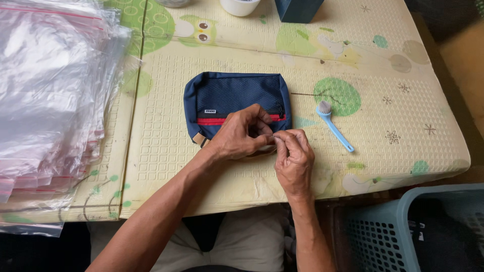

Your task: The person attaches a cartoon bear keychain to a blue bag, places the bag into a clear plastic zip-lock bag, and seals it. They then retrieve another blue bag from a basket and use a blue brush to clean its exterior and interior surfaces.

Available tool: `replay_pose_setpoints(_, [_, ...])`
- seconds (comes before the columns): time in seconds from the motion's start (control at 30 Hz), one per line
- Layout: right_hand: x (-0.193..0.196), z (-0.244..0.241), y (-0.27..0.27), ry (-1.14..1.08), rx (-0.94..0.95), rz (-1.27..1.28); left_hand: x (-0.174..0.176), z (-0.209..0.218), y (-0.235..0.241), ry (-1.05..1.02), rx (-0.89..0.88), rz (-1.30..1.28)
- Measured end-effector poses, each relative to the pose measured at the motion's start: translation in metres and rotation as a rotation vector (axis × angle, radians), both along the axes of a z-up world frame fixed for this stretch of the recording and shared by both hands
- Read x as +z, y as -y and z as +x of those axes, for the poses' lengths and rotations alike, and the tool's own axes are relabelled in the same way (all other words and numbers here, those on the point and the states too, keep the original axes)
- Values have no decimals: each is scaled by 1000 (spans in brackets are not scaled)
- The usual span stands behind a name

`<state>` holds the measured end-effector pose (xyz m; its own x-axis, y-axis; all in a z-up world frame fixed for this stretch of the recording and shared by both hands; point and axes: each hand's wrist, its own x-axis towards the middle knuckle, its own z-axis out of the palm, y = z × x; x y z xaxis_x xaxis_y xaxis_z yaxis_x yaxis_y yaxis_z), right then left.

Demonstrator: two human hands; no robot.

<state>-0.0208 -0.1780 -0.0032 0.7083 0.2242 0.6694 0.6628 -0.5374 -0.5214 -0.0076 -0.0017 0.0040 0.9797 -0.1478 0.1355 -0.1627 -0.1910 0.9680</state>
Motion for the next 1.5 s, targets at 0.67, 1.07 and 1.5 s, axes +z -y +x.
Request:
replay_pose_setpoints(0.67, [1, -2, 0, 55, -35, 4, -18, 7, -2, 116, -42, 60])
replay_pose_setpoints(1.07, [9, -12, 8, -107, -77, 46, -17, 8, -3, 98, -52, 69])
replay_pose_setpoints(1.5, [5, -6, -5, 0, -82, -65, -13, 6, -5, 63, -89, 4])
